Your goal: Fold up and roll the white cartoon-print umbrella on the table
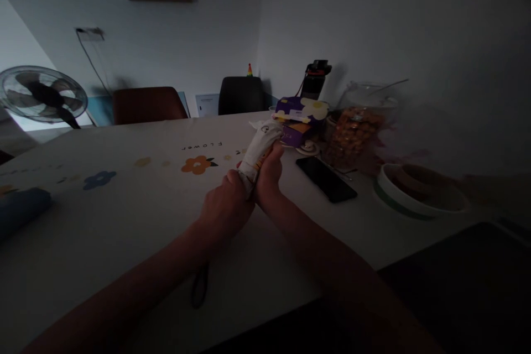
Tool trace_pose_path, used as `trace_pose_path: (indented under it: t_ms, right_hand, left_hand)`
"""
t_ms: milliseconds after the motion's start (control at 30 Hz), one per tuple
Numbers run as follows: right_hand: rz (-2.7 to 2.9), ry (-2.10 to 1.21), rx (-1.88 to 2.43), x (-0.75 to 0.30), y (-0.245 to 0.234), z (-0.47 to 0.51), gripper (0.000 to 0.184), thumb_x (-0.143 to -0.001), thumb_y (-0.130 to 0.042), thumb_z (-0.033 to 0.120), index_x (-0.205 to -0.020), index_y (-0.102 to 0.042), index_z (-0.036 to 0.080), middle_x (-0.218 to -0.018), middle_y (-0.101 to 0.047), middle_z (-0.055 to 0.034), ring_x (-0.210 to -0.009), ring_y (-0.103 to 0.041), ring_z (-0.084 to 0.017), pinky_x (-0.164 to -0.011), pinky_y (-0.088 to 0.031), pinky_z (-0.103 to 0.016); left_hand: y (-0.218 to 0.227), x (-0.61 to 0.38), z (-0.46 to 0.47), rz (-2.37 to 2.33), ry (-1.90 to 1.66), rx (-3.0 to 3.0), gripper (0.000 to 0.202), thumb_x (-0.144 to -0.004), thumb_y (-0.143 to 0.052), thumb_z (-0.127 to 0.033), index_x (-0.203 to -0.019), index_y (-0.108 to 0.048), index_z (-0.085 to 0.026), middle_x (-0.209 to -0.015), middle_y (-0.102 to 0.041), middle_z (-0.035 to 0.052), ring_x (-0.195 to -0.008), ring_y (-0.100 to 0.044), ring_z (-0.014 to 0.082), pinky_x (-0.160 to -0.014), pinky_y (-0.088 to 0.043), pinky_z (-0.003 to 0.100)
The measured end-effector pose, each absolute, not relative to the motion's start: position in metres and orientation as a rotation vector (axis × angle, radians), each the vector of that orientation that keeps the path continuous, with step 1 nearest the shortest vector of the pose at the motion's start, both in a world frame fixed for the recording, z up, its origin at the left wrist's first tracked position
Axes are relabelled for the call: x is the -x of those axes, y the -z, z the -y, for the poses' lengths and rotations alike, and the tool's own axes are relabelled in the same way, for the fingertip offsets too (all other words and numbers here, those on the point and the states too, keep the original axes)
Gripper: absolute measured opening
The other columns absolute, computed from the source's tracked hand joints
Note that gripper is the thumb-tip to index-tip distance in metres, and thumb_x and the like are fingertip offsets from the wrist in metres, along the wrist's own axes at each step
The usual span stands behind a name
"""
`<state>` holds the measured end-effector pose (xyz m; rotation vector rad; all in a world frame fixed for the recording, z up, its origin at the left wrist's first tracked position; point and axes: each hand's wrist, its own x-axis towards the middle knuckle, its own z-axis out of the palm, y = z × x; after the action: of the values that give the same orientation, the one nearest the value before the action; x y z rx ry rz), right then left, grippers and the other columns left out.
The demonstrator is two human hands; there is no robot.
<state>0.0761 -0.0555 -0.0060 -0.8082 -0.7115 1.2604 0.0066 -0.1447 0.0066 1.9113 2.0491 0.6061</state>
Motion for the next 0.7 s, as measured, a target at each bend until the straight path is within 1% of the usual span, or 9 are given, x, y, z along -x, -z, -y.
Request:
trace_pose_path:
  t_ms: [100,200,300,333,400,433,500,600,700]
  right_hand:
    - [0.65,-1.329,0.778,-0.083,0.0,0.056,0.048,-0.078,-0.036,0.067,-0.064,-0.043,0.022,-0.047,-0.046,0.0027,-0.045,-0.053,-0.013,-0.041,-0.043,-0.023]
    - [0.687,-1.456,0.643,-0.088,-0.006,0.059,0.05,-0.081,-0.032,0.066,-0.068,-0.049,0.02,-0.047,-0.049,0.0024,-0.046,-0.055,-0.013,-0.043,-0.044,-0.022]
    - [0.732,-1.623,0.528,-0.092,-0.009,0.062,0.058,-0.08,-0.028,0.069,-0.074,-0.056,0.019,-0.047,-0.052,0.0008,-0.049,-0.057,-0.014,-0.043,-0.045,-0.022]
    - [0.75,-1.675,0.503,-0.093,-0.009,0.063,0.06,-0.08,-0.028,0.07,-0.075,-0.058,0.018,-0.048,-0.053,0.0002,-0.049,-0.057,-0.014,-0.043,-0.045,-0.023]
    - [0.762,-1.748,0.484,-0.093,-0.009,0.063,0.063,-0.079,-0.027,0.071,-0.076,-0.059,0.017,-0.05,-0.056,-0.0011,-0.047,-0.056,-0.014,-0.042,-0.045,-0.024]
    - [0.747,-1.761,0.493,-0.092,-0.009,0.063,0.064,-0.079,-0.026,0.072,-0.075,-0.059,0.017,-0.051,-0.057,-0.0017,-0.046,-0.056,-0.014,-0.042,-0.045,-0.024]
    - [0.696,-1.734,0.555,-0.09,-0.007,0.063,0.064,-0.079,-0.026,0.071,-0.074,-0.058,0.017,-0.053,-0.059,-0.0031,-0.044,-0.055,-0.014,-0.041,-0.045,-0.025]
    - [0.626,-1.63,0.673,-0.086,-0.004,0.062,0.06,-0.08,-0.029,0.069,-0.074,-0.057,0.016,-0.052,-0.06,-0.0048,-0.044,-0.056,-0.016,-0.041,-0.045,-0.027]
    - [0.583,-1.582,0.69,-0.083,-0.002,0.065,0.059,-0.08,-0.026,0.069,-0.073,-0.055,0.018,-0.053,-0.06,-0.0046,-0.045,-0.057,-0.018,-0.043,-0.046,-0.03]
  left_hand:
    - [-0.018,0.002,0.144,-1.945,-0.49,-1.905,0.051,-0.065,-0.062,-0.047,-0.102,-0.044,-0.016,-0.091,-0.06,0.0134,-0.082,-0.061,0.0296,-0.068,-0.043,0.035]
    - [-0.026,0.015,0.139,-1.719,-0.575,-1.71,0.06,-0.061,-0.063,-0.055,-0.105,-0.048,-0.017,-0.092,-0.062,0.0105,-0.081,-0.061,0.0251,-0.065,-0.045,0.031]
    - [-0.02,0.017,0.135,-1.255,-0.707,-1.459,0.05,-0.065,-0.063,-0.049,-0.1,-0.052,-0.015,-0.095,-0.062,0.0106,-0.081,-0.062,0.0209,-0.067,-0.049,0.031]
    - [-0.016,0.015,0.135,-1.112,-0.729,-1.365,0.045,-0.067,-0.063,-0.045,-0.097,-0.053,-0.014,-0.092,-0.062,0.0099,-0.076,-0.063,0.0195,-0.066,-0.05,0.031]
    - [-0.007,0.01,0.135,-0.97,-0.754,-1.212,0.034,-0.069,-0.061,-0.04,-0.089,-0.052,-0.014,-0.079,-0.061,0.0062,-0.06,-0.062,0.0167,-0.057,-0.051,0.033]
    - [-0.003,0.007,0.135,-0.981,-0.762,-1.169,0.03,-0.069,-0.061,-0.037,-0.085,-0.051,-0.014,-0.072,-0.059,0.0038,-0.052,-0.06,0.0157,-0.05,-0.05,0.032]
    - [0.001,0.003,0.135,-1.085,-0.788,-1.164,0.024,-0.069,-0.06,-0.033,-0.081,-0.05,-0.015,-0.06,-0.053,-0.0005,-0.044,-0.056,0.0148,-0.041,-0.047,0.03]
    - [0.0,0.001,0.135,-1.288,-0.832,-1.294,0.021,-0.066,-0.06,-0.025,-0.082,-0.05,-0.016,-0.053,-0.048,-0.004,-0.041,-0.053,0.0136,-0.038,-0.045,0.026]
    - [-0.005,0.001,0.137,-1.514,-0.832,-1.476,0.026,-0.061,-0.061,-0.02,-0.084,-0.049,-0.015,-0.052,-0.05,-0.0034,-0.041,-0.053,0.0126,-0.038,-0.042,0.023]
